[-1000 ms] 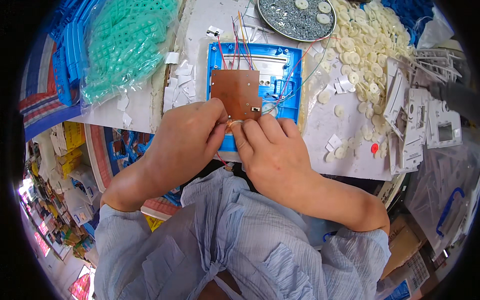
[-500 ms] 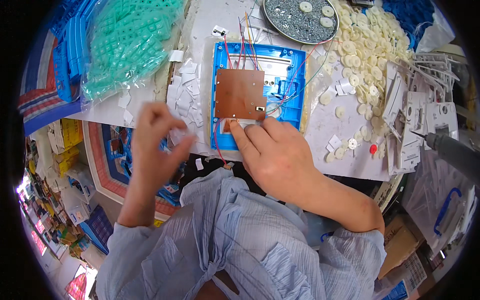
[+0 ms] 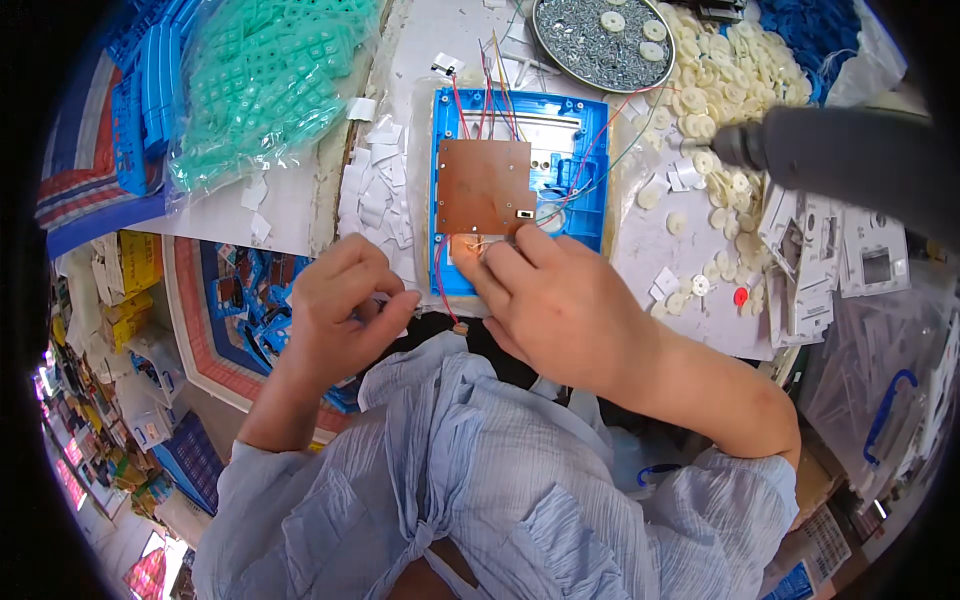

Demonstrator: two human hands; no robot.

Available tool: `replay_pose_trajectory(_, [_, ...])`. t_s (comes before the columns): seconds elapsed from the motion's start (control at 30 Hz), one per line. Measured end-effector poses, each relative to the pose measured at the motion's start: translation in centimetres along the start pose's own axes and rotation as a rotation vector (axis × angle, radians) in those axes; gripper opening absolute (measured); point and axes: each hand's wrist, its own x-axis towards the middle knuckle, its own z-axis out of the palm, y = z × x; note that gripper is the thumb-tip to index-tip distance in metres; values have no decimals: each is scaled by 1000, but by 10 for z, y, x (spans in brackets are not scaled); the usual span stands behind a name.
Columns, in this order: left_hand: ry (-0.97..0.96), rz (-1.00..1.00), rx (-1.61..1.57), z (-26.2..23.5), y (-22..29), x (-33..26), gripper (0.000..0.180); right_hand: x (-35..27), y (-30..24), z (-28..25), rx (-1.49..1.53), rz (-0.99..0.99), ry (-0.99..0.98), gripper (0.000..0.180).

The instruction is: Assembling internal components, a circuit board, and a casing for a toy or electronic device.

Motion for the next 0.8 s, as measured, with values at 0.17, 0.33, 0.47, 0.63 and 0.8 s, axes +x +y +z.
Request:
replay_pose_trajectory(0.17, [-76, 211, 89, -5, -9, 15, 22, -8, 7, 3, 105, -21, 94, 49])
replay_pose_trajectory(0.33, [-255, 451, 250, -7, -11, 33, 35, -12, 6, 3, 161, 3, 215, 34])
replay_pose_trajectory(0.47, [-427, 572, 247, -19, -12, 50, 28, -16, 7, 15, 236, -25, 427, 27])
replay_pose_trajectory(0.63, [-511, 510, -35, -17, -10, 78, 17, -19, -12, 23, 417, 111, 550, 24])
replay_pose_trajectory(0.8, [-478, 409, -81, 4, 4, 86, 15, -36, -4, 22, 530, 258, 556, 19])
